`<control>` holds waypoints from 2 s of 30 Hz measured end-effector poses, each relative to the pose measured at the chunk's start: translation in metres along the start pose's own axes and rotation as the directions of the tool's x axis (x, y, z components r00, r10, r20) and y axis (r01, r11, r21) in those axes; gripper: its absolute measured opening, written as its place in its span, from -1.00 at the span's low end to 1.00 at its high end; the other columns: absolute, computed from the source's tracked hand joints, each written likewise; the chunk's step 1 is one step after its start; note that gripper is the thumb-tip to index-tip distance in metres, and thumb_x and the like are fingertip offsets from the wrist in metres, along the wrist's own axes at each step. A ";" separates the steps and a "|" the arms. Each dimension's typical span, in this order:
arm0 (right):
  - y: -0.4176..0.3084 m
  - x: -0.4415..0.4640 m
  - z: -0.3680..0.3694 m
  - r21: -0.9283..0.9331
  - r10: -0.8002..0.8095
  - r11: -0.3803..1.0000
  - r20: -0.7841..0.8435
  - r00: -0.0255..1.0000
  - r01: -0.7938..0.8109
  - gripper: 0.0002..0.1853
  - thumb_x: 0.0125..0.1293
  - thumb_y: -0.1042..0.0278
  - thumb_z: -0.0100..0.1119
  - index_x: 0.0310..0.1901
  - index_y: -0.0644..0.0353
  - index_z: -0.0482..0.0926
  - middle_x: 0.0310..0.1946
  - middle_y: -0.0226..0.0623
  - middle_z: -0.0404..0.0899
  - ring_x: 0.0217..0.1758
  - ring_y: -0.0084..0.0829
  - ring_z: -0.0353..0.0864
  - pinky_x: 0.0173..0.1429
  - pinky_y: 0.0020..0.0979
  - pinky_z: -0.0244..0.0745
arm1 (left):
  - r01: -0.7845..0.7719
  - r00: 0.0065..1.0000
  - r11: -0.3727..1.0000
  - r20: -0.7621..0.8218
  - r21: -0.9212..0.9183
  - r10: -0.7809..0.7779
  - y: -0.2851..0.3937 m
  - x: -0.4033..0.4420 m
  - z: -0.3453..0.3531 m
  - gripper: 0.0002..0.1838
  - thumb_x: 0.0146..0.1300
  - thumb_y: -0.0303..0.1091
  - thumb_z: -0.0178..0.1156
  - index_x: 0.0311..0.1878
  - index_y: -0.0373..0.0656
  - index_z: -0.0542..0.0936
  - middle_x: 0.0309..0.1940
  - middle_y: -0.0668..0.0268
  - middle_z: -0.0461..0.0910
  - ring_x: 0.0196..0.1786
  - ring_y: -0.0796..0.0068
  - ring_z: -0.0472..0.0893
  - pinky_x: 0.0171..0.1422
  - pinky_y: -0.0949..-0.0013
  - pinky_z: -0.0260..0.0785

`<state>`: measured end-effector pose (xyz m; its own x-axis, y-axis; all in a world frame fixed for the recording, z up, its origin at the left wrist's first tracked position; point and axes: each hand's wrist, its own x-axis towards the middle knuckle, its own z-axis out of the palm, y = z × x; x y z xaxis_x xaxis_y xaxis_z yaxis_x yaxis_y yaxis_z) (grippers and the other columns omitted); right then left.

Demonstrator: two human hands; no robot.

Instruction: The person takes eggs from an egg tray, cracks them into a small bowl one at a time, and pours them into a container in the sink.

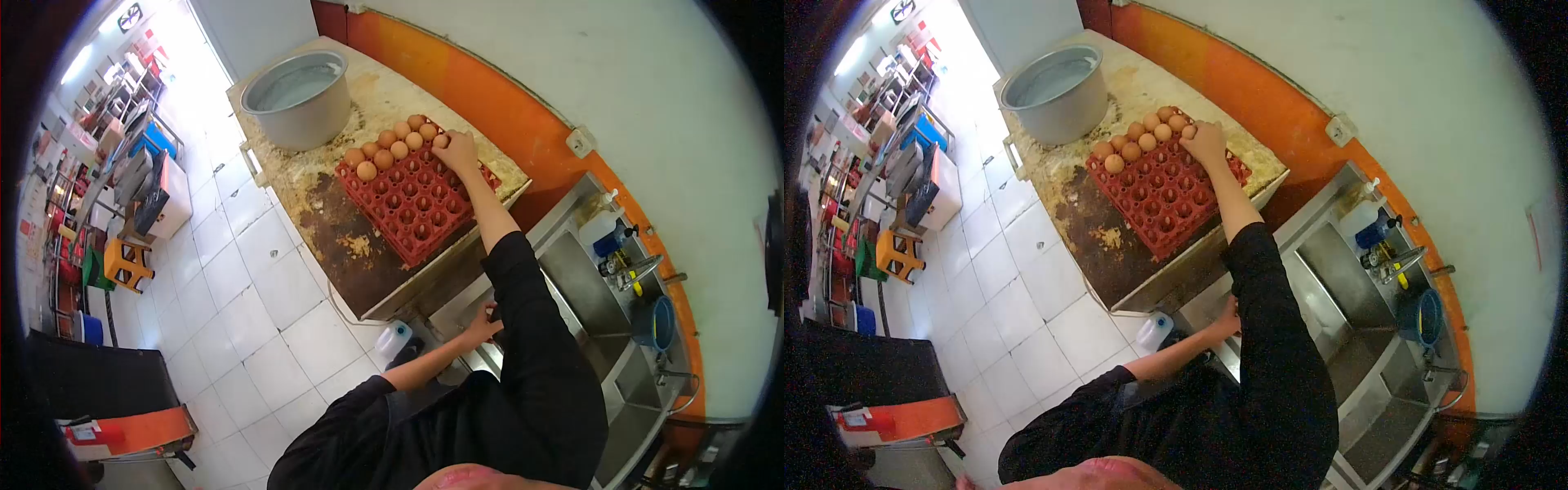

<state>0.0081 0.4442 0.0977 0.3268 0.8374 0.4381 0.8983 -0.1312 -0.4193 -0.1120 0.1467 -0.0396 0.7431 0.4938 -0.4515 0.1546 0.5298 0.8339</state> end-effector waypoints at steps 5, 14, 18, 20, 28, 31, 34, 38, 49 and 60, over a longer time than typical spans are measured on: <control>0.034 -0.015 -0.015 0.643 0.190 0.757 -0.044 0.981 -0.118 -0.67 0.03 0.12 0.19 -0.34 0.25 0.48 -0.44 -0.21 0.51 -0.30 -0.28 0.51 -0.25 -0.41 0.46 | 0.017 0.999 1.000 0.034 0.010 -0.017 -0.008 0.017 0.002 -0.27 0.06 -0.16 0.20 0.22 -0.08 0.03 -0.21 0.17 0.42 -0.32 0.46 0.50 -0.44 0.43 0.41; 0.111 -0.275 -0.220 0.894 0.183 -0.444 0.159 0.970 -0.063 -0.54 -0.03 0.23 0.09 -0.06 0.21 0.31 -0.35 -0.20 0.36 -0.52 -0.47 0.34 -0.56 -0.57 0.25 | 0.171 0.968 0.983 0.174 0.066 -0.180 0.003 0.054 0.033 -0.16 -0.04 -0.04 0.30 0.19 -0.13 0.03 -0.19 0.26 0.47 -0.42 0.53 0.45 -0.55 0.46 0.22; 0.156 -0.406 -0.278 0.978 0.529 -0.088 0.208 0.823 -0.190 -0.69 -0.01 0.31 0.07 -0.19 0.22 0.38 -0.44 -0.21 0.40 -0.55 -0.50 0.34 -0.64 -0.63 0.12 | 0.206 0.940 0.978 0.272 0.030 -0.206 0.004 0.050 0.065 -0.31 0.00 -0.08 0.28 0.09 -0.10 0.14 -0.15 0.27 0.40 -0.28 0.51 0.45 -0.44 0.46 0.24; 0.171 -0.468 -0.288 0.904 0.679 0.104 0.240 0.694 -0.415 -0.81 0.02 0.33 0.05 -0.31 0.20 0.42 -0.52 -0.29 0.41 -0.59 -0.53 0.33 -0.64 -0.65 0.12 | 0.215 0.916 0.976 0.337 0.043 -0.217 0.000 0.048 0.078 -0.41 0.02 -0.06 0.26 0.01 -0.02 0.17 -0.18 0.34 0.38 -0.25 0.54 0.40 -0.35 0.42 0.21; 0.174 -0.616 -0.247 -0.376 0.899 0.325 -0.161 0.407 -0.868 -0.69 0.18 0.08 0.05 -0.30 0.21 0.48 -0.47 -0.12 0.56 -0.51 -0.14 0.57 -0.49 -0.22 0.44 | 0.302 0.840 0.924 0.392 0.233 -0.374 -0.032 0.045 0.112 -0.41 0.00 -0.02 0.27 0.00 0.05 0.18 -0.15 0.40 0.35 -0.21 0.57 0.36 -0.27 0.41 0.19; 0.164 -0.629 -0.236 -0.539 0.911 0.242 -0.160 0.380 -0.807 -0.63 0.22 0.03 -0.05 -0.32 0.22 0.50 -0.41 -0.04 0.57 -0.34 -0.05 0.60 -0.29 -0.14 0.52 | 0.347 0.801 0.899 0.415 0.266 -0.432 -0.031 0.041 0.118 -0.39 -0.01 -0.03 0.27 0.02 0.05 0.17 -0.16 0.39 0.36 -0.21 0.57 0.37 -0.26 0.41 0.19; 0.162 -0.631 -0.238 -0.562 0.914 0.236 -0.148 0.377 -0.793 -0.64 0.22 0.04 -0.05 -0.32 0.22 0.51 -0.39 -0.04 0.57 -0.35 -0.07 0.60 -0.30 -0.15 0.52 | 0.294 0.838 0.917 0.389 0.269 -0.383 -0.028 0.034 0.122 -0.37 -0.01 -0.04 0.27 0.05 0.05 0.16 -0.18 0.37 0.38 -0.23 0.57 0.39 -0.26 0.40 0.20; 0.163 -0.632 -0.240 -0.562 0.926 0.206 -0.154 0.346 -0.801 -0.67 0.22 0.08 -0.06 -0.31 0.21 0.51 -0.36 -0.05 0.57 -0.33 -0.10 0.61 -0.29 -0.16 0.53 | 0.284 0.831 0.922 0.412 0.264 -0.373 -0.031 0.036 0.123 -0.34 -0.01 -0.05 0.28 0.07 0.02 0.14 -0.19 0.34 0.40 -0.28 0.56 0.42 -0.30 0.42 0.22; 0.143 -0.591 -0.264 0.899 0.922 0.102 0.075 0.380 -0.426 -0.84 0.02 0.42 0.14 -0.32 0.19 0.49 -0.51 -0.40 0.50 -0.52 -0.60 0.47 -0.49 -0.54 0.34 | 0.268 0.815 0.910 0.430 0.315 -0.389 -0.046 0.024 0.146 -0.22 -0.06 -0.05 0.33 0.14 -0.08 0.10 -0.19 0.24 0.40 -0.30 0.50 0.45 -0.39 0.41 0.28; 0.116 -0.525 -0.291 0.346 0.777 0.627 -0.222 0.589 -0.697 -0.77 -0.18 0.41 0.18 -0.40 0.24 0.47 -0.52 -0.20 0.52 -0.42 -0.31 0.54 -0.24 -0.37 0.43 | 0.262 0.681 0.897 0.590 0.357 -0.433 -0.021 -0.017 0.190 -0.21 -0.02 -0.01 0.27 0.17 -0.08 0.06 -0.12 0.25 0.34 -0.21 0.46 0.43 -0.21 0.28 0.30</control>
<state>0.0258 -0.1650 0.0501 0.9559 0.2729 0.1088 0.2339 -0.4825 -0.8441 -0.0039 -0.0036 0.0111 0.8234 -0.2997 -0.4819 0.5653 0.3585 0.7429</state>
